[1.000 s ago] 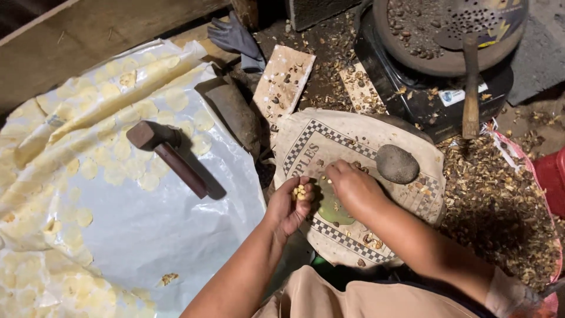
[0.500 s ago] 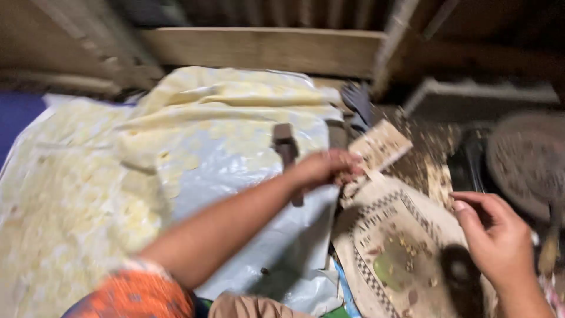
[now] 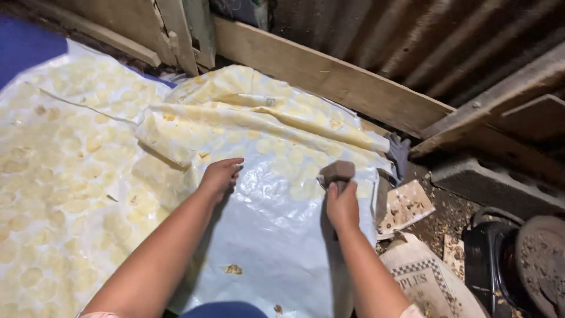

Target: Cracking nuts with a stone, sorting them, and flattening food items with a mallet

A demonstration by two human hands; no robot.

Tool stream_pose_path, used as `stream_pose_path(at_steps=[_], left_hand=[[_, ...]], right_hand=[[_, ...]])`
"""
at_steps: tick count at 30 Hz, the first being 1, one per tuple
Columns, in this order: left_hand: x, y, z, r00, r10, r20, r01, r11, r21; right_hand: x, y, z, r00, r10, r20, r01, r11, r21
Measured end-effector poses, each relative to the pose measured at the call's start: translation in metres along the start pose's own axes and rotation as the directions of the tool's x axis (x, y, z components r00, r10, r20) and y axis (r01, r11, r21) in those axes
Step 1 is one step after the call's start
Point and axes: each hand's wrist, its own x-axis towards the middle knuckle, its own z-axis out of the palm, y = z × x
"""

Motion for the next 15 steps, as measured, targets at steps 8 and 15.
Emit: stream_pose_path(at_steps=[8, 15], left_hand=[[0.001, -0.053, 0.022, 0.476, 0.685, 0.551, -0.799, 0.074, 0.597], [-0.009, -0.044, 0.029, 0.461, 0.726, 0.51, -0.792, 0.077, 0.606]], right_hand=[[-0.023, -0.034, -0.024, 0.988, -0.073, -0.135, 0.035, 0.965, -0.261], [-0.063, -0.04, 0.046, 0.993, -0.096, -0.072, 0.077, 0.97, -0.229]])
